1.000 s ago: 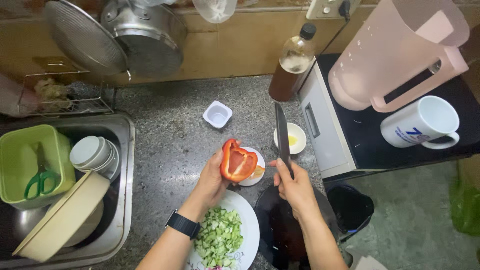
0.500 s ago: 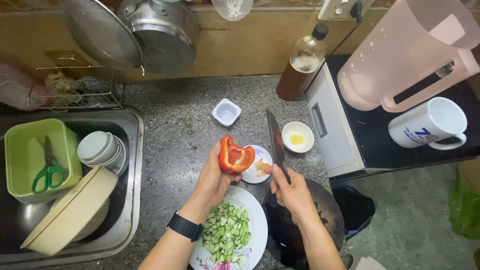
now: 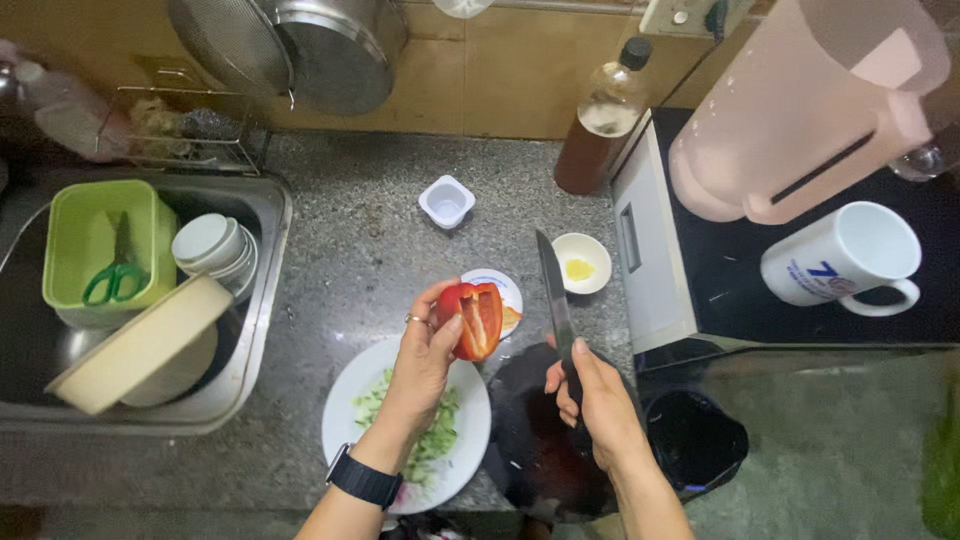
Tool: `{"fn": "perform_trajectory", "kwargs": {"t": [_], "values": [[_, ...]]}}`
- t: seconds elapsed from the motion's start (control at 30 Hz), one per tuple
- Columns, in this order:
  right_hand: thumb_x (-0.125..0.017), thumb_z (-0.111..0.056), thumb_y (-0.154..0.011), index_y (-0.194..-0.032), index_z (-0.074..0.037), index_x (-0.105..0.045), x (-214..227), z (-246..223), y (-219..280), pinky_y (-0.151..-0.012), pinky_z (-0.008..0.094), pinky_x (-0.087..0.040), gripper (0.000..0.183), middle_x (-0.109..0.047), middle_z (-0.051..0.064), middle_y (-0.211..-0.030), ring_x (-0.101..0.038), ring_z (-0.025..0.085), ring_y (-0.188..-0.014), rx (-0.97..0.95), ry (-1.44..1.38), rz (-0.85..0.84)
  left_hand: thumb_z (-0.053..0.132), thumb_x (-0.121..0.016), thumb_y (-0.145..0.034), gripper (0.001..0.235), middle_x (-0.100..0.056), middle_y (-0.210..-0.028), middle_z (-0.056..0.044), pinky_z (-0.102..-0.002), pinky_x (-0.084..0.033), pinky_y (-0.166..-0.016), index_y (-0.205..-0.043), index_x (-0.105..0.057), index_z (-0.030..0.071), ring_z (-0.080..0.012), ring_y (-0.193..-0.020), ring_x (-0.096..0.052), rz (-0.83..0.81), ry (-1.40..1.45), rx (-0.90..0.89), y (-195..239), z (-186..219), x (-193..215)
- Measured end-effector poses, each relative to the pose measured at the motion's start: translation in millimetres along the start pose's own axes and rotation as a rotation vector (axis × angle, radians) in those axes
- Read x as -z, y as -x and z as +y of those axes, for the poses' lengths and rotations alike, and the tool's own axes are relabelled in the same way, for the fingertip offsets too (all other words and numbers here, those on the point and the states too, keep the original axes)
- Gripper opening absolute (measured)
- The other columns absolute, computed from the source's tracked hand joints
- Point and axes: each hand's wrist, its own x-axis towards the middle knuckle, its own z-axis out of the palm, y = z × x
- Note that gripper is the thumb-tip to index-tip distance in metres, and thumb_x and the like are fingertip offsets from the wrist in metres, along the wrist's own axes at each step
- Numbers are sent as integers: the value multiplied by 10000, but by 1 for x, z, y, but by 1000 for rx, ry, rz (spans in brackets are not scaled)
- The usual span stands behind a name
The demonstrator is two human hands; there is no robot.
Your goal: The person removes the core and seeds from a red bell pepper using a knife, then slices it into strips and dices it into small pieces on a cutting board. A plate of chopped cucumber is visible nearby.
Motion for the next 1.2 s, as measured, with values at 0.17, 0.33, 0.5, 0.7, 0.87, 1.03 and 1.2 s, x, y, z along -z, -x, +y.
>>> {"fn": "perform_trajectory", "kwargs": {"t": [0.17,0.33,0.5,0.7,0.87,1.03,1.2], "values": [[-368,-405,-1046,-1406,-5,-575,50,9,18,-436,267,-357,577,-564,44,-704,-402,90,-482,-9,34,-78,394,-447,-1005,535,-568,-1449,-91,-335,-546,-1063,-1472,-461,133,-170,-1275,-632,-61,453,-33,30,-16,-40],[-387,-402,-1046,-1385,4,-595,85,24,24,-431,264,-355,568,-575,42,-707,-402,88,-482,-20,55,-151,517,-343,-1064,600,-649,-1308,-192,-370,-551,-717,-1517,-456,141,-251,-910,-655,-144,663,-24,60,-40,-71],[-406,-382,-1046,-1359,-6,-617,103,31,28,-432,259,-358,533,-577,40,-704,-420,89,-493,-13,76,-196,487,-320,-1089,597,-640,-1340,-211,-400,-552,-851,-1515,-451,91,-271,-1068,-658,-176,735,-79,76,-48,-91],[-495,-292,-1027,-1359,-23,-630,106,38,40,-477,244,-408,448,-594,39,-706,-494,85,-540,91,113,-199,414,-377,-1031,545,-625,-1348,-122,-431,-506,-1070,-1433,-471,58,-260,-1255,-614,49,534,-37,81,-55,-100],[-579,-192,-977,-1396,-32,-578,107,46,50,-512,245,-474,448,-619,48,-707,-556,97,-567,124,50,-151,392,-433,-1066,466,-584,-1344,-113,-416,-519,-1039,-1372,-460,42,-234,-1265,-589,275,427,-65,90,-75,-90],[-604,-196,-979,-1413,-39,-597,117,56,50,-498,242,-412,461,-643,57,-753,-504,91,-559,164,97,-29,421,-396,-1035,502,-599,-1311,-119,-400,-562,-829,-1401,-434,79,-233,-1125,-640,384,337,-23,108,-84,-78],[-666,-175,-934,-1422,-94,-618,106,72,67,-619,251,-447,496,-707,69,-870,-604,92,-714,200,264,-29,444,-365,-1017,522,-606,-1261,-96,-345,-537,-644,-1426,-419,124,-208,-955,-664,419,108,67,108,-98,-94]]}}
